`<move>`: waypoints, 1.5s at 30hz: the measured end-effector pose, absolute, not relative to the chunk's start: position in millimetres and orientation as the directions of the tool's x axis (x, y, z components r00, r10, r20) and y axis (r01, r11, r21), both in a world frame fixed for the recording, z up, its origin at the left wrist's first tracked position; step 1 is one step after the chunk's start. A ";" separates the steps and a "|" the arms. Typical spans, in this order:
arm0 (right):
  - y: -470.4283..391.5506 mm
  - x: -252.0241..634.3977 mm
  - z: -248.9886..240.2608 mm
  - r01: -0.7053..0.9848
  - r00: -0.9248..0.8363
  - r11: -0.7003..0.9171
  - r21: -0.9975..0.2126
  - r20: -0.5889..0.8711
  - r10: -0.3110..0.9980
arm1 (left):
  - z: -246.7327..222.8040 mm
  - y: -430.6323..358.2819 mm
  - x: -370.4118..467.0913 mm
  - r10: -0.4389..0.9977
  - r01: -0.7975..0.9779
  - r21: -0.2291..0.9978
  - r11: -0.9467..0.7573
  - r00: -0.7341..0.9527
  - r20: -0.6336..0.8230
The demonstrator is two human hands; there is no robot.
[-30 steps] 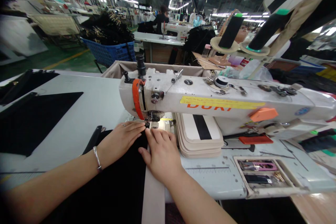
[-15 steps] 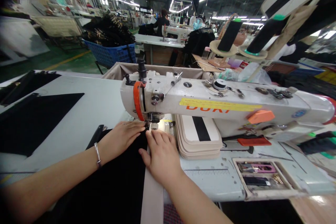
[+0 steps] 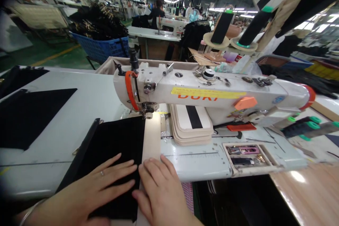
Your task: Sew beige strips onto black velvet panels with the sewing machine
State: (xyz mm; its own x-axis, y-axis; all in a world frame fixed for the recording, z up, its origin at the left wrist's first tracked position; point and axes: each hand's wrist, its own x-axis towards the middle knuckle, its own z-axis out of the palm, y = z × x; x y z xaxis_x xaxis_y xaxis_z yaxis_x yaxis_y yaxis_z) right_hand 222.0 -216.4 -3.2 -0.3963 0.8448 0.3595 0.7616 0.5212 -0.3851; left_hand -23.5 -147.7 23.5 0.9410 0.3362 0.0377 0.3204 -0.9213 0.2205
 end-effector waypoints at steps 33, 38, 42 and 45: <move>-241.2 198.7 -21.8 0.789 -0.372 0.609 -0.085 0.723 0.582 | 11.5 -102.0 2.3 0.502 0.489 0.121 -0.864 0.854 0.136; -228.9 199.8 -21.4 0.796 -0.321 0.591 -0.127 0.740 0.592 | 14.6 -87.7 4.3 0.518 0.504 0.124 -0.855 0.845 0.130; -218.5 206.0 -15.6 0.749 -0.413 0.646 -0.148 0.658 0.630 | 16.2 -87.1 8.0 0.518 0.511 0.089 -0.855 0.849 0.101; -210.0 209.2 -15.5 0.741 -0.411 0.651 -0.166 0.655 0.634 | 17.1 -102.7 7.9 0.481 0.476 0.070 -0.877 0.869 0.113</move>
